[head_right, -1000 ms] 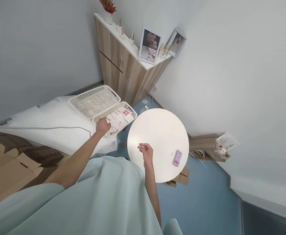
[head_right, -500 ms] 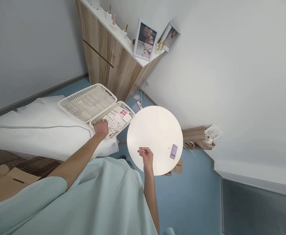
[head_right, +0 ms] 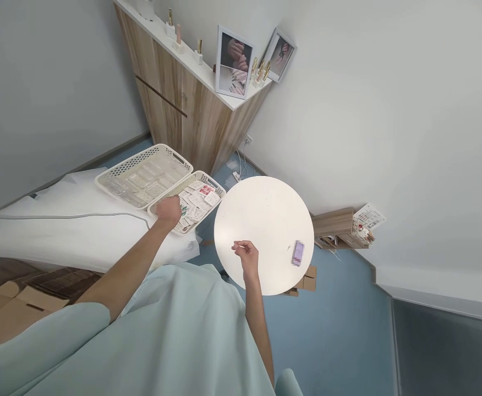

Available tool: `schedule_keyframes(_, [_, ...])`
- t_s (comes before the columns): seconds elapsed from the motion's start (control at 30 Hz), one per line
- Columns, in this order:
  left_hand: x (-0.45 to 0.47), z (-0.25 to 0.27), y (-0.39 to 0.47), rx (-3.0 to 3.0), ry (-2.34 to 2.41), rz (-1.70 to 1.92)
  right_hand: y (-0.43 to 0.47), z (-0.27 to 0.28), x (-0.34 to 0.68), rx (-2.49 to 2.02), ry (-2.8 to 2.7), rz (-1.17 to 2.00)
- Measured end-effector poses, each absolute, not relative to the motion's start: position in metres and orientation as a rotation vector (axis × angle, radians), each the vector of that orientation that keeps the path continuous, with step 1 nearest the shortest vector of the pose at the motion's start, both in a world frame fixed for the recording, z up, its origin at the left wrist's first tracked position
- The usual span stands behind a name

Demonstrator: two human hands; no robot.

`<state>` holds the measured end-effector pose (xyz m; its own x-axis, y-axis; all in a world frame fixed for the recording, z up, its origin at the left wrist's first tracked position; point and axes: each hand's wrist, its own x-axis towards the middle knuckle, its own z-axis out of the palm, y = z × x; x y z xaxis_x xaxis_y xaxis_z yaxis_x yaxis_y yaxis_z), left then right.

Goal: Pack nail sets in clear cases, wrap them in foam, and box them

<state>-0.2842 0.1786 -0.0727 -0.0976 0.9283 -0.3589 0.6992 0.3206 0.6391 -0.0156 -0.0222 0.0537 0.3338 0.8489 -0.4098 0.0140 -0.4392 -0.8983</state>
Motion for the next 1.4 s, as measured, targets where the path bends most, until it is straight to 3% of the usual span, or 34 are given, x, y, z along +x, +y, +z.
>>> schedule_keyframes(0.13, [-0.257,-0.046,0.175,1.41,1.88,0.622,-0.013,0.054,0.008,-1.703,-0.792,1.231])
schedule_keyframes(0.33, [-0.181,0.001,0.132,0.921,1.331,0.935,-0.002,0.06,0.047,-1.641,-0.792,1.222])
schedule_keyframes(0.7, [-0.084,0.042,0.076,0.777,1.108,0.754,-0.016,0.059,0.097,-1.599,-0.67,1.19])
schedule_keyframes(1.4, [-0.057,0.046,0.037,0.798,0.928,0.524,0.017,0.074,0.129,-1.6,-0.851,1.077])
